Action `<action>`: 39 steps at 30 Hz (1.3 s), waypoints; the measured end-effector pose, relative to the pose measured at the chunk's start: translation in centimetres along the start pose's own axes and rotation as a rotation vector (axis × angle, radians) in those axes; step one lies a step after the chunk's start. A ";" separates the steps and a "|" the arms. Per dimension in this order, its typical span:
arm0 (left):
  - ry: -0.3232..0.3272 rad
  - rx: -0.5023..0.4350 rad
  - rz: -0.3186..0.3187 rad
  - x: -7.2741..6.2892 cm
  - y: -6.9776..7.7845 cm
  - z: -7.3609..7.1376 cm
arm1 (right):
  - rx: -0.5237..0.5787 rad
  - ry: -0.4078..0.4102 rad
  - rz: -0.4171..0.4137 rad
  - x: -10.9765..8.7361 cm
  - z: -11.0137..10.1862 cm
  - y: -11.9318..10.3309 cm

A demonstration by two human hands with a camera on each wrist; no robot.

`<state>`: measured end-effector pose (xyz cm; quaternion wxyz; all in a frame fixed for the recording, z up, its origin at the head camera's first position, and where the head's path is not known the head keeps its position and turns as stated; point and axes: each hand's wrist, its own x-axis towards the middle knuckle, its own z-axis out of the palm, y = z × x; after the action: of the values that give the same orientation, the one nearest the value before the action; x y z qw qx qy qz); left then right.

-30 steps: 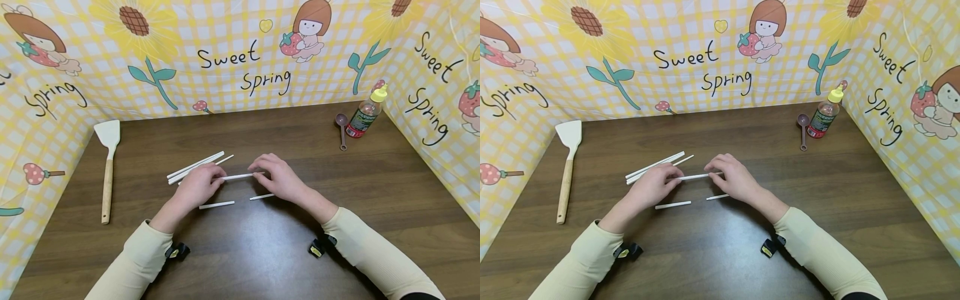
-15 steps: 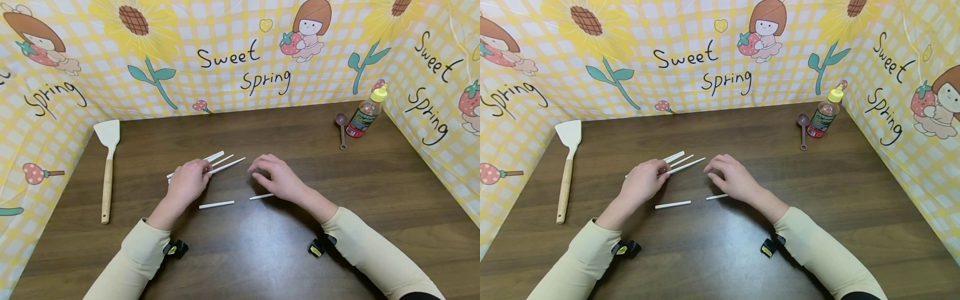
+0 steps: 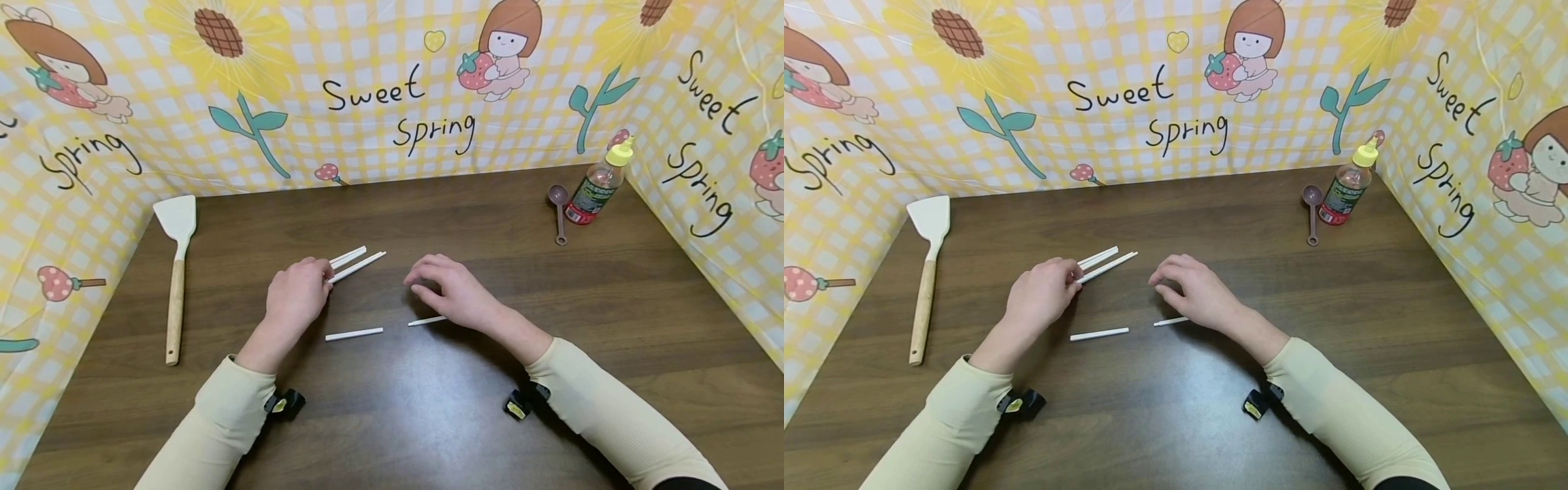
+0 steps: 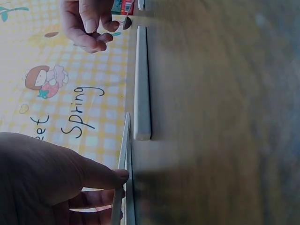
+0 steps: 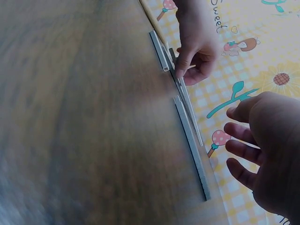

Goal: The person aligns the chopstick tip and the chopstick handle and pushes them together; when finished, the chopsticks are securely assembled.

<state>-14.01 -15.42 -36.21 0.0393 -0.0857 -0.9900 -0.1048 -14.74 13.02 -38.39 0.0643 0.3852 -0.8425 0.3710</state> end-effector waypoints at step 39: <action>-0.321 -0.413 0.371 0.2 1.5 0.4 | 0.013 -0.209 0.023 -0.1 -0.1 0.5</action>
<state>-14.00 -13.86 -36.23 -0.1174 -0.2862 -0.9088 -0.2798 -15.01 13.38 -38.62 -0.0305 0.4127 -0.8466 0.3348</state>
